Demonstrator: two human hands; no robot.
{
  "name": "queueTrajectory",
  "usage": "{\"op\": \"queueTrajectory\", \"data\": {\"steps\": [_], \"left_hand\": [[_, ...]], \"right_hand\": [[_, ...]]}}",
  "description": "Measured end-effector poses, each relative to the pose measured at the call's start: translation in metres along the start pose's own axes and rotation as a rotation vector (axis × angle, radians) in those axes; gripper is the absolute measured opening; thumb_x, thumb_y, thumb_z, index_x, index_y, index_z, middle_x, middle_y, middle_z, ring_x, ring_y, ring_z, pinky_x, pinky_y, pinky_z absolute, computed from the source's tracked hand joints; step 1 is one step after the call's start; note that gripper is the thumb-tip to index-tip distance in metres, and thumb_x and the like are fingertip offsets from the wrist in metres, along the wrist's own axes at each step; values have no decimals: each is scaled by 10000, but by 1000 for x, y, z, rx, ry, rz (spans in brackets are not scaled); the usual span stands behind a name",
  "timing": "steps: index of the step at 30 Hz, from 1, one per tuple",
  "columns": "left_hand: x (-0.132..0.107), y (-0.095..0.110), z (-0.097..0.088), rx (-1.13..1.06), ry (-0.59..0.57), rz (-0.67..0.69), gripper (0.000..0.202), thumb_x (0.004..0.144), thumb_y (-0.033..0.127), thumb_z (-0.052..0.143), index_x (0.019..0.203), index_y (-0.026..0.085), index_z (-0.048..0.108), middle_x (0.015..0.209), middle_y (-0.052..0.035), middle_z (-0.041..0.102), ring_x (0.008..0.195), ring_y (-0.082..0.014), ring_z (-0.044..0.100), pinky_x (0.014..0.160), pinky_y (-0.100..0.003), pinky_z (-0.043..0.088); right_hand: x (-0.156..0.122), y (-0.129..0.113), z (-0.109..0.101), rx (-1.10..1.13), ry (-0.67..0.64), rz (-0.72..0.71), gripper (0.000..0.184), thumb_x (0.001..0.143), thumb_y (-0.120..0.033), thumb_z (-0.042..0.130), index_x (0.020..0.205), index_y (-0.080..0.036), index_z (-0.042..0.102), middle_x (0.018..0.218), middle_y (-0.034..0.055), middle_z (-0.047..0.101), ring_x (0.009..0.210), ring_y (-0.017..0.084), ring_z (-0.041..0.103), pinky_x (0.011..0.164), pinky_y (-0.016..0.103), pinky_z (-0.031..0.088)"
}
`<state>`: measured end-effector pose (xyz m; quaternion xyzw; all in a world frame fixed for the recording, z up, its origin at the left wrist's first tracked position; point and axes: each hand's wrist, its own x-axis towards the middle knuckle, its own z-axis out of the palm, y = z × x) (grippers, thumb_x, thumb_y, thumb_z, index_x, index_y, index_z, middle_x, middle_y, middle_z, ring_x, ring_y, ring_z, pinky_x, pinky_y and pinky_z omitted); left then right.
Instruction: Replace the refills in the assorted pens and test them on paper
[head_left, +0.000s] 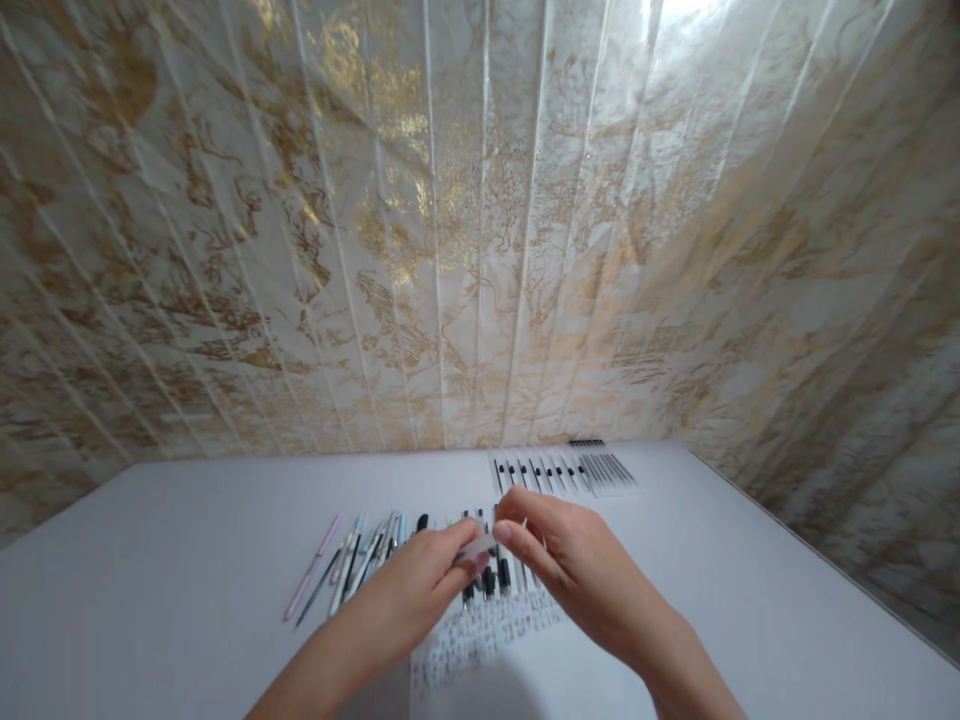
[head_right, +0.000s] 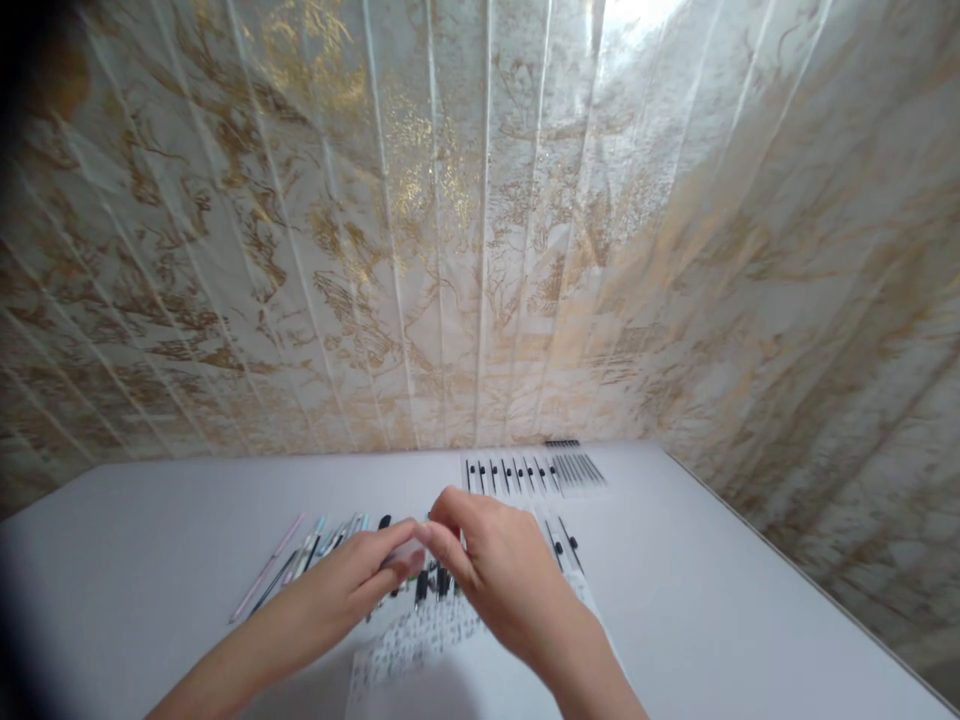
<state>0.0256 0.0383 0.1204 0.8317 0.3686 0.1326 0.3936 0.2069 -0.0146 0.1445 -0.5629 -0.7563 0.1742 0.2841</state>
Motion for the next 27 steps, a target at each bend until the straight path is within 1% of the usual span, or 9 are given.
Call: {"op": "queueTrajectory", "data": {"steps": [3,8,10,13,16,20,22,24,27], "left_hand": [[-1,-1,-1,39,-1,-10,294,957,449,357,759,238,409,707,48,487,665,-164,475,620,-259,290],[-1,-6,1,67,19,22,256,958,420,365,799,236,444,744,27,543,697,-178,508,633,-265,298],[0,-8,2,86,17,11,253,956,404,372,768,241,413,712,41,511,677,-172,497,610,-258,286],[2,-10,3,98,10,1,254,957,402,373,761,242,395,706,48,503,666,-169,498,598,-255,278],[2,-10,3,100,10,5,236,957,393,371,791,237,434,738,30,549,689,-180,518,615,-261,289],[2,-6,0,103,6,-21,183,943,336,374,804,235,436,737,29,532,695,-184,511,622,-265,287],[2,-5,-1,100,12,-26,207,944,343,373,767,239,398,719,40,495,681,-177,498,613,-262,281],[3,-6,-1,96,12,-20,231,950,362,369,754,240,383,717,43,489,679,-175,497,608,-260,278],[3,-9,1,96,12,-11,226,953,371,371,779,236,421,739,30,536,699,-182,517,618,-262,290]], "right_hand": [[0,-2,4,-21,20,-24,230,978,-357,427,785,-231,441,702,-28,525,619,138,471,589,224,302],[4,3,10,2,-24,47,482,999,-467,307,585,-222,315,505,-61,315,469,118,317,512,247,217],[3,4,6,44,-23,48,477,998,-491,301,612,-221,374,533,-54,381,499,123,368,523,239,246],[1,3,2,63,-11,5,285,985,-423,398,783,-230,459,707,-29,533,633,140,483,589,227,319],[4,4,7,22,-5,7,325,986,-372,394,694,-227,390,638,-45,462,579,129,430,561,228,293],[7,8,12,32,-9,79,494,1002,-462,302,571,-220,309,502,-63,317,474,117,322,514,246,232],[5,7,9,58,5,67,471,1004,-474,293,618,-221,382,549,-51,405,516,126,395,539,237,274],[3,5,6,64,14,16,331,1001,-425,350,758,-227,455,686,-31,517,621,141,478,594,230,321],[4,4,10,2,17,-5,245,987,-353,395,775,-234,418,712,-30,512,632,143,470,596,232,310]]}}
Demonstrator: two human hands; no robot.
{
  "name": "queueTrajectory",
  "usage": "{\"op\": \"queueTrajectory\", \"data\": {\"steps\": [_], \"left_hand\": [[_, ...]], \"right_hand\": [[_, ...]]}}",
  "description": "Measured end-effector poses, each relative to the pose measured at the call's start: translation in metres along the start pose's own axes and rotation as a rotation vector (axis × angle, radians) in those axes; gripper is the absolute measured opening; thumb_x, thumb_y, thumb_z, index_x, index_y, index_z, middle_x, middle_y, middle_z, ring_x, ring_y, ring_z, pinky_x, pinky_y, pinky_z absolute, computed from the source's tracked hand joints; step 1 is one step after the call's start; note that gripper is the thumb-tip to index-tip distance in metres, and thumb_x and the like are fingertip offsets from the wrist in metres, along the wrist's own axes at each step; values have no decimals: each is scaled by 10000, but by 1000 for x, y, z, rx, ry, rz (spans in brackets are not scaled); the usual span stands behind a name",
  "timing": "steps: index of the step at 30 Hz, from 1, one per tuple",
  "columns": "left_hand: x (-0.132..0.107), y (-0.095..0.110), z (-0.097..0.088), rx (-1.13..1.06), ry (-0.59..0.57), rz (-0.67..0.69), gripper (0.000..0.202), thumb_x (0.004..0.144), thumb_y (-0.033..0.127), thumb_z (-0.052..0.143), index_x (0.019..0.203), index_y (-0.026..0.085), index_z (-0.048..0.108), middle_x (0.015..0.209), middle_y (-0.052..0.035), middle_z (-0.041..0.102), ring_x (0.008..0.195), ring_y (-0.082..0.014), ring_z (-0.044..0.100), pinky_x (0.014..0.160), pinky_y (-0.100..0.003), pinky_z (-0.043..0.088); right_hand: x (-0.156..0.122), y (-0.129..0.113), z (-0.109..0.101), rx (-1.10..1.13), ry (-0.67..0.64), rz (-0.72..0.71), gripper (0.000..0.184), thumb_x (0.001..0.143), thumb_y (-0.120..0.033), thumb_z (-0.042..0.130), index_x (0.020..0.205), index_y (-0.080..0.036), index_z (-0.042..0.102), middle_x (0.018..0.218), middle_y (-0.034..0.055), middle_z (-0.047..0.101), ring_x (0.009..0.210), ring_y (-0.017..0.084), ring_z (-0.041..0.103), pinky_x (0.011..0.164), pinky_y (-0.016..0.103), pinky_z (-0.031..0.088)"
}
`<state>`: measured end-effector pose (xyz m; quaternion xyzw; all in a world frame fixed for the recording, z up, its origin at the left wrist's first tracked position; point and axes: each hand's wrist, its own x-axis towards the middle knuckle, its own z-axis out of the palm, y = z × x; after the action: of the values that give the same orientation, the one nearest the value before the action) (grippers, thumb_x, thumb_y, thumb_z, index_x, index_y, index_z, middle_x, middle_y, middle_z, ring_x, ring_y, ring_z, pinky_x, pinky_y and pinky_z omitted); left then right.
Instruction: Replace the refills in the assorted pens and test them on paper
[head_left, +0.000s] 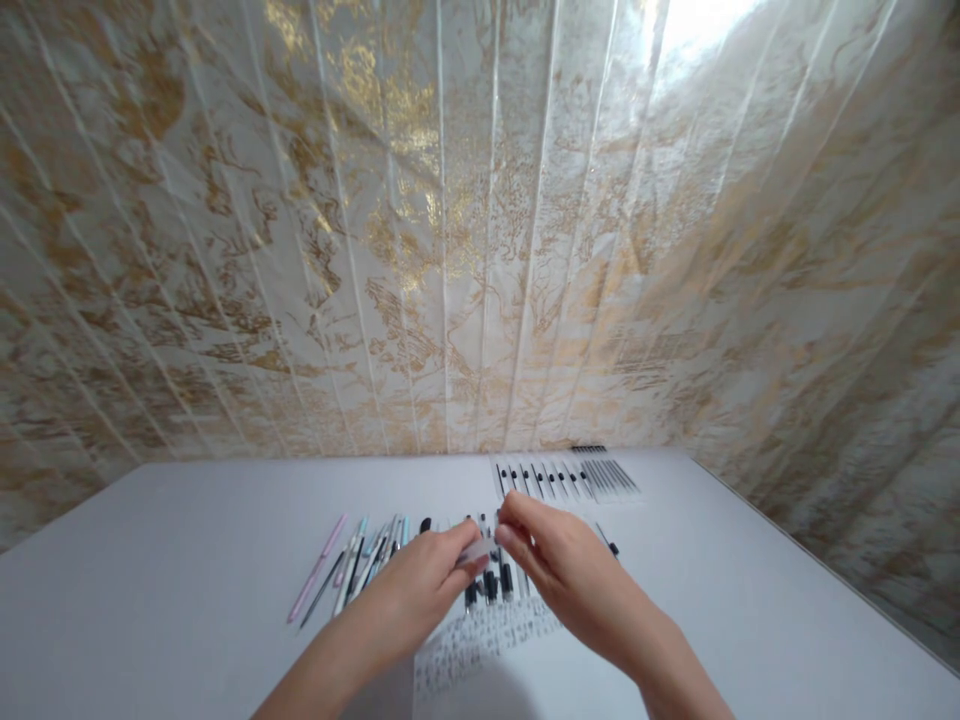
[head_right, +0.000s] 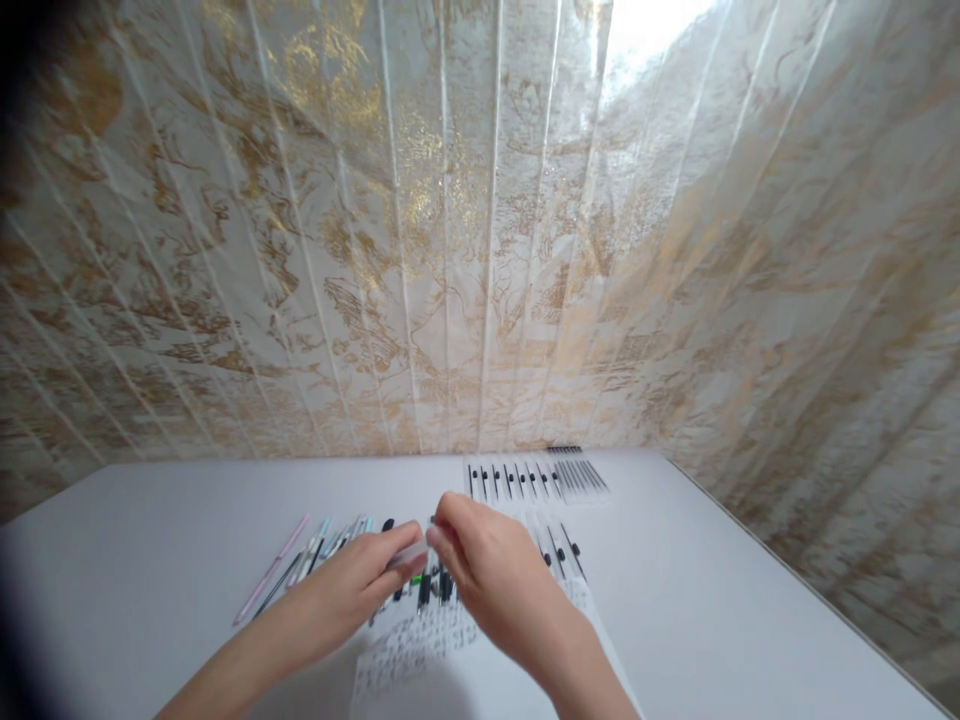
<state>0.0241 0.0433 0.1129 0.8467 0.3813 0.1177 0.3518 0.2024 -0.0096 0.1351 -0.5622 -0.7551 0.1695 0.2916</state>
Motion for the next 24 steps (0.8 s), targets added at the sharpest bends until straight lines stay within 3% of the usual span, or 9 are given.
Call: {"op": "queueTrajectory", "data": {"steps": [5,10,14,17,21,24], "left_hand": [[-2,-1,-1,22,22,-13,239,961,383,352,808,231,455,756,24,558,703,-177,527,630,-255,322],[-2,4,-2,105,5,-7,245,976,369,341,787,240,427,768,33,584,725,-168,576,636,-238,359],[4,6,2,302,70,-149,114,909,152,404,837,235,434,804,-27,664,757,-226,645,609,-269,328],[6,9,4,336,154,-220,180,844,49,389,870,223,426,838,-86,685,774,-284,671,580,-289,286],[4,12,6,244,205,-132,143,909,122,345,856,237,410,813,-41,685,767,-220,669,606,-269,343],[-2,12,8,22,237,27,144,943,214,306,882,230,435,831,-31,685,761,-177,660,640,-240,401]], "right_hand": [[5,3,7,-51,46,90,437,998,-457,306,625,-229,303,547,-56,352,512,134,352,544,250,238],[3,1,4,-4,45,-14,267,987,-358,357,754,-233,393,710,-28,495,646,146,475,605,230,297],[6,5,16,-57,96,56,345,974,-369,346,660,-231,307,599,-41,407,551,141,391,559,256,236],[10,7,23,109,131,102,406,968,-454,331,630,-234,287,547,-60,334,508,128,332,536,259,231],[12,-5,22,479,87,53,390,947,-508,385,673,-232,356,595,-64,377,537,113,364,520,225,287],[11,-17,19,421,54,38,324,871,-446,562,680,-216,437,586,-59,433,551,113,396,512,222,279]]}}
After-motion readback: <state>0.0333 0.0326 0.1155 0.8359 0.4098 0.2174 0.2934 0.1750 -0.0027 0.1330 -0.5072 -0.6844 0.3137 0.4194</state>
